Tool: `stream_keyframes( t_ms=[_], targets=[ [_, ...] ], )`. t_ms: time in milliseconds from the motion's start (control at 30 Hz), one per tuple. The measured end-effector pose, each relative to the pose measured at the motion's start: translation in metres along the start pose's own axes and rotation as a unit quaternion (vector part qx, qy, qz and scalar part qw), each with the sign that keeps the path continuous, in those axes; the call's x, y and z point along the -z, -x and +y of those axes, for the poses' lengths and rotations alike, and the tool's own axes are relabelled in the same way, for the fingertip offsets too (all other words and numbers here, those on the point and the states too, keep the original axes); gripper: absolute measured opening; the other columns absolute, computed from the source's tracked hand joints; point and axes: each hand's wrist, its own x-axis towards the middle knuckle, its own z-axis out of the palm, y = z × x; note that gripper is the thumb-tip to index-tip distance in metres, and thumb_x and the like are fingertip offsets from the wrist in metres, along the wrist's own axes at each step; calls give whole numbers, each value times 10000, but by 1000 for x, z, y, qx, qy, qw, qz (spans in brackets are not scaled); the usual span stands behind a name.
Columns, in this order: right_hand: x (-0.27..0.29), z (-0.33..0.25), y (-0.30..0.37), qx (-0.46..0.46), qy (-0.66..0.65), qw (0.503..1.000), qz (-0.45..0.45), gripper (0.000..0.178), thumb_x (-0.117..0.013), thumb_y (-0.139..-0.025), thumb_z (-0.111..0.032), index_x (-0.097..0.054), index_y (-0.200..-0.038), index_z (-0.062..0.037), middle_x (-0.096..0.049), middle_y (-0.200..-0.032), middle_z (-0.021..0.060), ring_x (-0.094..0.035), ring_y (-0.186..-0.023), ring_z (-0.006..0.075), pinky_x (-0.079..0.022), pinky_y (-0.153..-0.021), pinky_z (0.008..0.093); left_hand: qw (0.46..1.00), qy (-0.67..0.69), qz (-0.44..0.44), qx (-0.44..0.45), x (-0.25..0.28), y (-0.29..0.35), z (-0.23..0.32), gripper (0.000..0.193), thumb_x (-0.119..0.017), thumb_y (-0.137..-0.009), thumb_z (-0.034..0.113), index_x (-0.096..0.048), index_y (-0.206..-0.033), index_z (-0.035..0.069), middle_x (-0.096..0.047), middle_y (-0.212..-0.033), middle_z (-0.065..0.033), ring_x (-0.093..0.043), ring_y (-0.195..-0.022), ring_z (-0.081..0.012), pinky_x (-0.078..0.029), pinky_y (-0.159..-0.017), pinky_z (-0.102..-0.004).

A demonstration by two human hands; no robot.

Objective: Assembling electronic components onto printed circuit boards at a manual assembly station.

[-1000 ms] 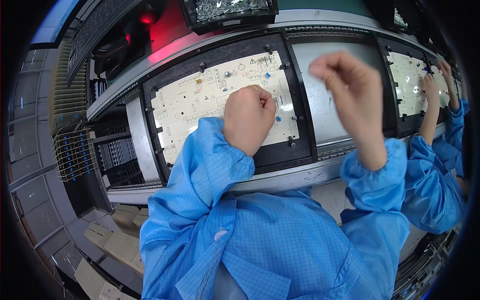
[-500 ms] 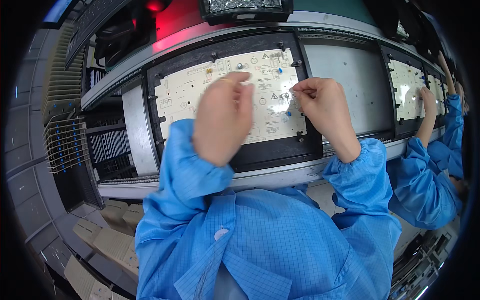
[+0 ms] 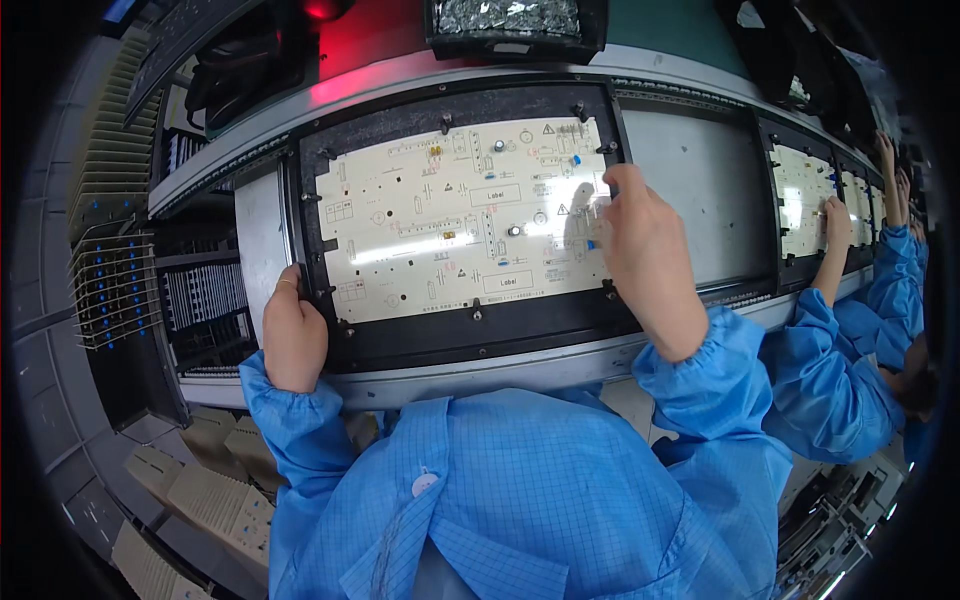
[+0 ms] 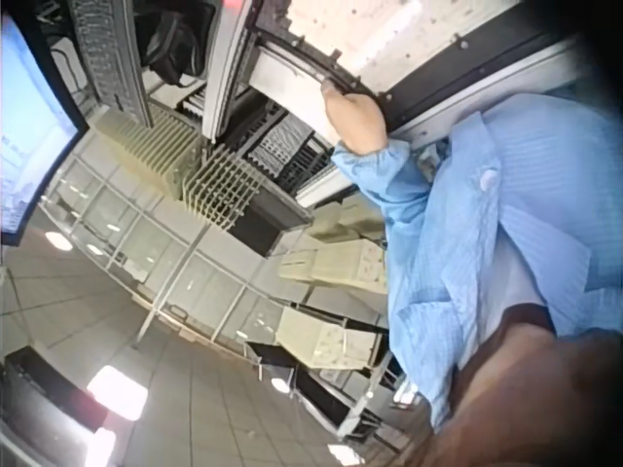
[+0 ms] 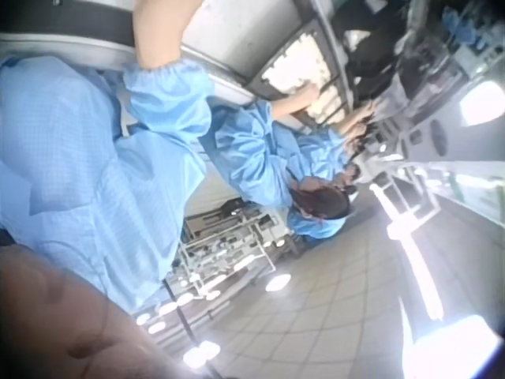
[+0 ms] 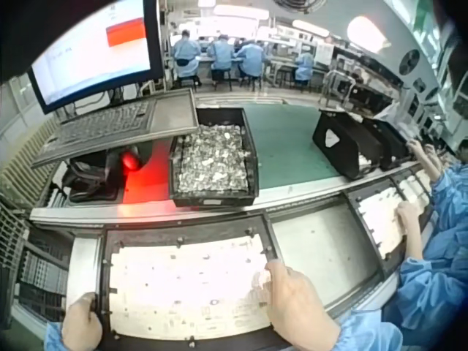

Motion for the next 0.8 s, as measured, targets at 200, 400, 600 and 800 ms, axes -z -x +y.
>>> stream_keyframes(
  t_ms=[200, 400, 600, 800],
  targets=[
    [41, -33, 38, -40, -42, 988, 145, 175, -535, -955, 43, -570, -1123, 6, -627, -900, 140, -626, -805, 217, -498, -723, 317, 982, 161, -82, -46, 1, -8, -25, 409, -390, -811, -103, -553, -1185, -77, -659, -970, -268, -657, -914, -397, -509, -818, -430],
    [-29, -148, 83, -72, -152, 981, 96, 145, -563, -963, 16, -593, -1104, 23, -634, -898, 97, -591, -804, 140, -483, -742, 261, 831, 470, -296, -37, -1, -35, -45, 348, -329, -844, -120, -547, -1106, -49, -614, -916, -86, -584, -784, -151, -486, -718, -263],
    [-64, -236, 70, -22, -165, 983, 72, 159, -579, -948, 23, -600, -1105, 8, -640, -882, 112, -627, -801, 164, -507, -747, 280, 839, 409, -325, -151, -22, -58, -67, 441, -335, -817, -133, -453, -1228, -23, -609, -971, -111, -594, -828, -185, -502, -752, -294],
    [-97, -330, 47, 120, -234, 964, -36, 226, -571, -959, -36, -580, -1181, 6, -646, -1026, 113, -649, -878, 169, -514, -740, 276, 613, 688, -377, -93, -40, -38, -86, 330, -603, -898, 91, -606, -1219, 13, -654, -1184, -161, -615, -1136, -268, -514, -950, -379]
  ],
)
